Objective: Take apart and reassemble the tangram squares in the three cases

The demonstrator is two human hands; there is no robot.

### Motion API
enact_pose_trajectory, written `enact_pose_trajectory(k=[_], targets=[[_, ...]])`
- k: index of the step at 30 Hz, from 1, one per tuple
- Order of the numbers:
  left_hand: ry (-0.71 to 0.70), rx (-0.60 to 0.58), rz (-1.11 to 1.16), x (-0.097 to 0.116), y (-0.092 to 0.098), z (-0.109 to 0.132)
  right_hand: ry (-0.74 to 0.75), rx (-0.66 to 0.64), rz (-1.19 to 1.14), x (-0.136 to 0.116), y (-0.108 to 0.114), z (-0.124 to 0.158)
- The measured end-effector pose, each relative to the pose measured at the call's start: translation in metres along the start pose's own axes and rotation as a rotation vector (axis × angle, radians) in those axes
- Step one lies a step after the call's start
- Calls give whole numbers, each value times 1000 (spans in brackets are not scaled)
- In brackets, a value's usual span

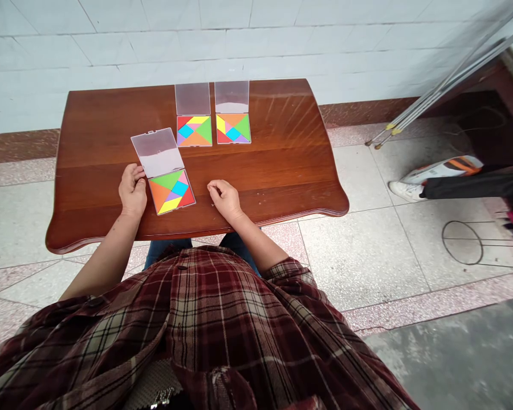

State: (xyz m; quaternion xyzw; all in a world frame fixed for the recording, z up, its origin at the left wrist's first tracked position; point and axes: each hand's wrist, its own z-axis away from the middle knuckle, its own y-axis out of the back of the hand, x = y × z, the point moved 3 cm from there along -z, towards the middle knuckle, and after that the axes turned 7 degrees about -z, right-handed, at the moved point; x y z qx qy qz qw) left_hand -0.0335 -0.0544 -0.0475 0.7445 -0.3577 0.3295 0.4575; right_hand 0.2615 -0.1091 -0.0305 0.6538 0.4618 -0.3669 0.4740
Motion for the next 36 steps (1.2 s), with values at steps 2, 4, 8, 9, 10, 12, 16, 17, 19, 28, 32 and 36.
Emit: enact_pose_trajectory(k=[2,4,8,9,10,12,16,17,19,28,32,36], targets=[[-7,-1,-4,0,0,0,11,3,-5,-1,0,0],[-11,4,-3,1,0,0,13,1,-4,-1,0,0],[-2,7,1,1,-1,0,7,-1,1,-1,0,0],[0,5,5,1,-1,0,13,4,-4,0,0,0],[2,3,10,1,-1,0,20,9,-10,0,0,0],[4,2,19,1,-1,0,26,11,-12,0,0,0],[-3,8,30,0,-1,0,16,1,0,0,0,1],[-5,9,29,0,-1,0,13,0,1,0,0,1],[-5,5,20,1,-1,0,5,-1,4,-1,0,0],[-4,-7,16,0,-2,0,-10,-1,12,-3,1,0],[-5,-16,48,-1,-2,1,-7,2,17,-3,1,0],[12,-18,55,0,-2,1,17,1,18,-1,1,0]])
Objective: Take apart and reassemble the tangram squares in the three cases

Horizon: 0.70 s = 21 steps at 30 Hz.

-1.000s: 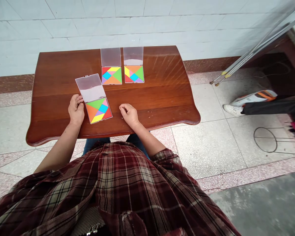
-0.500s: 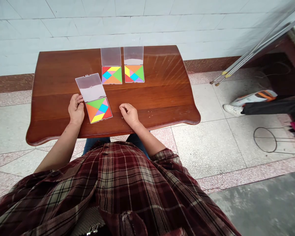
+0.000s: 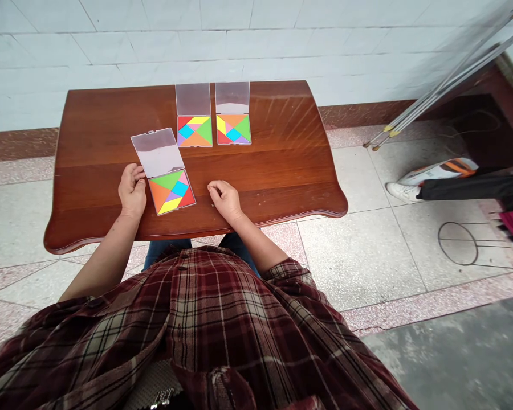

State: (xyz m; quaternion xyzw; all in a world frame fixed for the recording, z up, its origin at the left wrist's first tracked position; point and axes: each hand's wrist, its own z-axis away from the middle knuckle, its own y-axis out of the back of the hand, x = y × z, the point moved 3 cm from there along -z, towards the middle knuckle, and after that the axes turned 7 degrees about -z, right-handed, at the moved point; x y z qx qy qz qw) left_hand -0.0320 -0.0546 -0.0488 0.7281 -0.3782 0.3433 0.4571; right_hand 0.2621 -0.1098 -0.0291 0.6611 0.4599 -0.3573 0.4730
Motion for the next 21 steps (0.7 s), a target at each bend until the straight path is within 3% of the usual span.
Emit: enact_pose_trajectory(k=[12,17,21], targets=[[64,18,-61,4,0,0,5,5,2,2,0,-1],[107,10,-142,23,1,2,-24,3,16,2,0,-1],[56,-81,-272,43,0,-2,-27,-3,16,3,-1,-1]])
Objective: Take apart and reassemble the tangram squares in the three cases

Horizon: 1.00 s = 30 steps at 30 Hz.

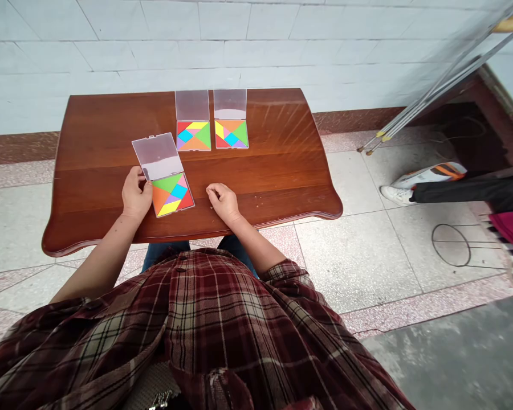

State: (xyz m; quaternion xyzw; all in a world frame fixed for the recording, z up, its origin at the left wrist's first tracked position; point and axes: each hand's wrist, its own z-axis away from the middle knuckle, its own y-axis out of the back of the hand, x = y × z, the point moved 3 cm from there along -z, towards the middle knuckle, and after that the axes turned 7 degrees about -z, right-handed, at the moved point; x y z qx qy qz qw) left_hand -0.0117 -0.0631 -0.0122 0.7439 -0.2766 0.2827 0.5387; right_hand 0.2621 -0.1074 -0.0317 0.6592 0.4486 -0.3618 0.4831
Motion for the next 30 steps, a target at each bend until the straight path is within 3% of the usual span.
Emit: enact_pose_trajectory(k=[6,9,25,30], targets=[[384,40,76,-8,3,-27,-7,-2,7,-2,-1,0],[465,3,124,-9,2,-37,-14,-6,9,-3,-1,0],[452,-47,227,-6,4,-37,-40,-17,-19,0,-3,0],[450,-56,236,-9,2,-39,-94,-107,6,10,8,-26]])
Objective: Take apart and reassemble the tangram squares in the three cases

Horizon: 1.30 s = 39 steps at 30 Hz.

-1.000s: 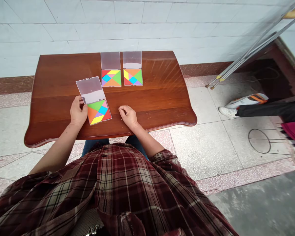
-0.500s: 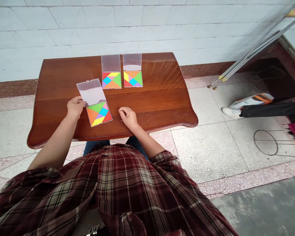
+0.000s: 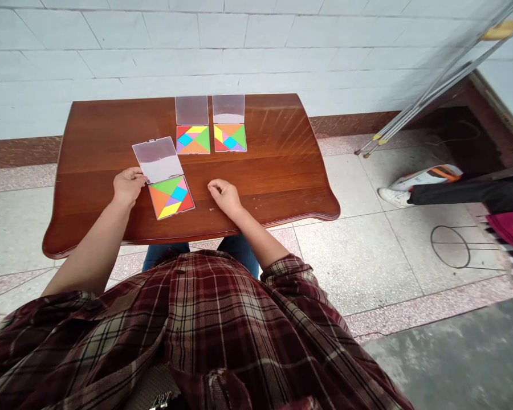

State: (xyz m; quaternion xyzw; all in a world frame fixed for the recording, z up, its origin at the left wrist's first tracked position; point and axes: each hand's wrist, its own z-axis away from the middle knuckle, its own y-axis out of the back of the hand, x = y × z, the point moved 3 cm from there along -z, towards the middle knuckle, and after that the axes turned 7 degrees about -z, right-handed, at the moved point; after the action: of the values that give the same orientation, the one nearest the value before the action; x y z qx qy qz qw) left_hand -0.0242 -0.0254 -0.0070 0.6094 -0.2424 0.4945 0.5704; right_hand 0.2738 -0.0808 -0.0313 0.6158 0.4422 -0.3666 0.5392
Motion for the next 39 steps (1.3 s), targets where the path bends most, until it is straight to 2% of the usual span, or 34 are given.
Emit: enact_pose_trajectory(k=[5,9,12,18,23,29,32,39], targets=[[-29,20,18,-4,-2,-1,-7,146,313,15,40,-62],[-27,28,36,-3,-2,1,24,184,416,33,56,-101],[-4,27,47,1,-1,3,47,183,427,44,57,-112],[122,81,51,12,6,4,50,175,471,49,58,-111],[123,123,51,16,8,-16,83,134,491,42,63,-97],[125,182,7,18,8,-67,25,54,647,25,65,-44],[135,207,-1,25,7,-92,51,29,652,17,62,-16],[111,158,10,44,-9,-132,110,89,606,12,53,30]])
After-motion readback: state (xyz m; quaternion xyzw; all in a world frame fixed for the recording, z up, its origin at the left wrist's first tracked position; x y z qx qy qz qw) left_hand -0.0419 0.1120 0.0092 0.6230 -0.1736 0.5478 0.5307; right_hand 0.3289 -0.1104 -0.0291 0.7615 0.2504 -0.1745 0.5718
